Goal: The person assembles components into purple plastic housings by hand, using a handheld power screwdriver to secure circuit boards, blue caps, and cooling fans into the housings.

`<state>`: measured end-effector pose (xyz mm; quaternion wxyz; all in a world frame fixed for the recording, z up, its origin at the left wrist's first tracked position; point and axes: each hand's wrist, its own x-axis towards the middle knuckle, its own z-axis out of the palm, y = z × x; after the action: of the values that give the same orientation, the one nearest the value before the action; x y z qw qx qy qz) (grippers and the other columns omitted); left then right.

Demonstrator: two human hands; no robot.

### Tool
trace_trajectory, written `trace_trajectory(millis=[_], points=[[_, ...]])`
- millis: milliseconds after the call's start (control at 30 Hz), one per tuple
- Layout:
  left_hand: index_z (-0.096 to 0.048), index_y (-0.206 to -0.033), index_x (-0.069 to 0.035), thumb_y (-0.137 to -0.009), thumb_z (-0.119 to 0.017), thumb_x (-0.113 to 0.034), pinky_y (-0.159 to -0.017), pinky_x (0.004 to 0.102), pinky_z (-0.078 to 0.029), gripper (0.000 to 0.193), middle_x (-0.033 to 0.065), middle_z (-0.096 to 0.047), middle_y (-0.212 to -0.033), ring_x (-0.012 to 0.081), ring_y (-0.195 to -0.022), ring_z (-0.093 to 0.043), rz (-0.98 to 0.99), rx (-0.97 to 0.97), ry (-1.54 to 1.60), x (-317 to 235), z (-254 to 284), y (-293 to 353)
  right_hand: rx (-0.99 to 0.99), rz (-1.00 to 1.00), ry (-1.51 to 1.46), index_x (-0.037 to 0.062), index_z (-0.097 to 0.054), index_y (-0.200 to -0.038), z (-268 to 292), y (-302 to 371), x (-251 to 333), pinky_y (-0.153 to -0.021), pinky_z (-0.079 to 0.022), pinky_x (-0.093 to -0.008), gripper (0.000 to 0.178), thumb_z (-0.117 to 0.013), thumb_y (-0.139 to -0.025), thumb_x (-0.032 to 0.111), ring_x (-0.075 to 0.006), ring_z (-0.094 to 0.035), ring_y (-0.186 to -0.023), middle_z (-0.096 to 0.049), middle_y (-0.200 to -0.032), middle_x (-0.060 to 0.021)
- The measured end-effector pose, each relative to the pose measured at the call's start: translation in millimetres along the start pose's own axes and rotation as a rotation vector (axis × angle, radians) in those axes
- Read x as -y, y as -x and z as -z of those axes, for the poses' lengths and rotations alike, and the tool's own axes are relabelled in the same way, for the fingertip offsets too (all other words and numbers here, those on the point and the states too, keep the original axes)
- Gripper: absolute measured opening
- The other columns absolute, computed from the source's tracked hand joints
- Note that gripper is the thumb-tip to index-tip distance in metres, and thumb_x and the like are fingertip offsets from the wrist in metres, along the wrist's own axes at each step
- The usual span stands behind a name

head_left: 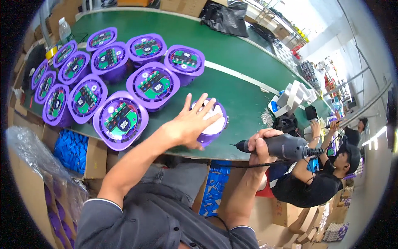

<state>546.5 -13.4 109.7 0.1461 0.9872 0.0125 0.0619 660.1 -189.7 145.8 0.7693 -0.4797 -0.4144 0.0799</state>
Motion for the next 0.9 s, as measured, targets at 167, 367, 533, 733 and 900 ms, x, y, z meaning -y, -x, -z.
trace_trajectory(millis=[167,367,533,733,900], points=[[-0.025,-0.135,-0.011,-0.059,-0.065,-0.061,-0.094,0.0671,-0.012,0.099,0.0305,-0.016,-0.136,0.0482,-0.126,-0.011,0.296,-0.267,-0.043,-27.5,-12.6,-29.9,-0.096,-0.114,-0.027,0.0062,-0.047,-0.092,6.2,-5.0,-3.3,-0.049,-0.044,-0.0253,0.034,-0.062,-0.064,-0.007,-0.0150,-0.051,-0.056,-0.053,-0.074,-0.0096],[-0.029,-0.133,-0.015,-0.060,-0.068,-0.045,-0.097,0.0627,-0.015,0.088,0.0251,-0.027,-0.133,0.0437,-0.126,-0.018,0.131,-0.077,-0.036,-14.6,-16.8,-38.8,0.000,-0.084,-0.099,0.0057,-0.047,-0.091,3.8,-5.8,-10.8,-0.050,-0.044,-0.0238,0.033,-0.064,-0.066,-0.009,-0.0132,-0.051,-0.060,-0.053,-0.073,-0.0079],[-0.034,-0.130,-0.017,-0.056,-0.069,-0.034,-0.101,0.0603,-0.010,0.083,0.0176,-0.029,-0.134,0.0392,-0.127,-0.019,-0.140,-0.037,-0.016,-5.2,-11.5,-27.6,0.118,-0.167,-0.281,0.0057,-0.042,-0.087,5.5,1.9,-4.2,-0.047,-0.044,-0.0244,0.030,-0.062,-0.067,-0.005,-0.0134,-0.050,-0.057,-0.052,-0.071,-0.0097],[-0.037,-0.128,-0.015,-0.057,-0.069,-0.034,-0.102,0.0574,-0.011,0.080,0.0157,-0.031,-0.132,0.0371,-0.127,-0.021,-0.119,-0.071,0.010,-5.7,-13.4,-28.7,0.116,-0.124,-0.262,0.0056,-0.040,-0.086,-3.4,5.2,-11.0,-0.047,-0.045,-0.0238,0.030,-0.060,-0.068,-0.006,-0.0134,-0.050,-0.057,-0.051,-0.073,-0.0110],[-0.039,-0.127,-0.015,-0.056,-0.070,-0.032,-0.102,0.0571,-0.012,0.079,0.0162,-0.032,-0.131,0.0372,-0.126,-0.022,-0.133,-0.116,0.033,-4.9,-16.3,-26.3,0.068,-0.070,-0.179,0.0050,-0.040,-0.088,-9.9,4.5,-20.2,-0.049,-0.046,-0.0251,0.030,-0.058,-0.069,-0.009,-0.0144,-0.051,-0.058,-0.050,-0.075,-0.0108]])
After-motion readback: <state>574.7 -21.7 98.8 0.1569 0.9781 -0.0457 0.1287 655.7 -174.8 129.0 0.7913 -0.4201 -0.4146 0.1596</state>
